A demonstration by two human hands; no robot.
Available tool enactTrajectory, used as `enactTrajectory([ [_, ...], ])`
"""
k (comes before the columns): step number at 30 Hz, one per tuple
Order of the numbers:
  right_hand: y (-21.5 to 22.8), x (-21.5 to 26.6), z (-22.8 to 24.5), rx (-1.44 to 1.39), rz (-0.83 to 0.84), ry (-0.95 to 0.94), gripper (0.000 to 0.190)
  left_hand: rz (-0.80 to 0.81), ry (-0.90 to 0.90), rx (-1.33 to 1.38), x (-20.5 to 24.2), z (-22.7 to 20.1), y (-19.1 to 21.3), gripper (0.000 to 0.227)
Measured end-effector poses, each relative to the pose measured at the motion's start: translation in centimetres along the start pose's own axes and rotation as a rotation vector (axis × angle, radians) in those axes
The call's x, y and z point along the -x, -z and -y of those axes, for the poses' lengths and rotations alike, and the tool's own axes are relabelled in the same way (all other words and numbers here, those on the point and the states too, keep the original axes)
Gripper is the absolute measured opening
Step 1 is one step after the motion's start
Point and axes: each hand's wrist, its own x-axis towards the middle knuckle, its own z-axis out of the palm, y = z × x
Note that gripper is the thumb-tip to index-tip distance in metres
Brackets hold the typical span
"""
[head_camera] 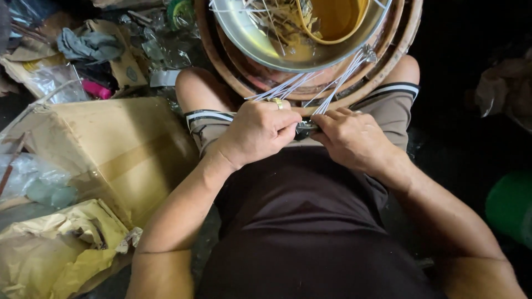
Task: Assembling candle wicks by inserting them into metal bases and crimping them with pliers
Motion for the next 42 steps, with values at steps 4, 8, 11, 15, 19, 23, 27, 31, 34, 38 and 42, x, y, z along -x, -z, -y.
enactTrajectory([
  [4,-0.3,0.2,-0.4,-0.034,-0.008,0.042,0.031,0.014,0.008,0.046,-0.1,-0.4,0.5,0.016],
  [8,-0.1,0.3,-0.6,-0.099,0.011,0.048,0.03,0.014,0.027,0.026,-0.2,-0.5,0.4,0.015],
  [11,-0.1,0.3,-0.7,-0.091,0.023,0.043,0.032,0.021,0.022,0.012,-0.3,-0.5,0.2,0.017],
  [15,0.4,-0.2,-0.2,-0.084,0.033,0.054,0.032,0.051,0.016,0.016,-0.4,-0.5,-0.2,0.026],
  [19,-1.6,0.7,-1.2,-0.146,0.048,0.041,0.028,0.062,0.028,0.045,-0.2,-0.6,-0.1,0.022],
  [23,-2.9,1.5,-1.1,-0.147,0.014,0.013,0.027,0.089,0.067,0.123,-0.2,-1.0,0.1,0.022],
  [27,-4.1,1.5,-1.5,-0.13,-0.049,0.023,0.029,0.112,0.075,0.098,-0.1,-0.8,0.0,0.026],
  [31,-3.3,0.7,-0.9,-0.139,-0.047,0.012,0.028,0.103,0.094,0.077,0.2,-0.3,-0.3,0.029],
  [34,-3.1,0.6,-0.8,-0.131,-0.029,0.027,0.027,0.113,0.104,0.049,0.4,-0.2,-0.3,0.031],
  [38,-3.7,1.1,-1.2,-0.122,-0.005,0.028,0.026,0.121,0.097,0.032,0.1,-0.4,-0.2,0.029],
  [42,-4.4,1.5,-1.7,-0.087,-0.006,0.047,0.025,0.137,0.109,0.046,0.4,-0.3,-0.7,0.029],
])
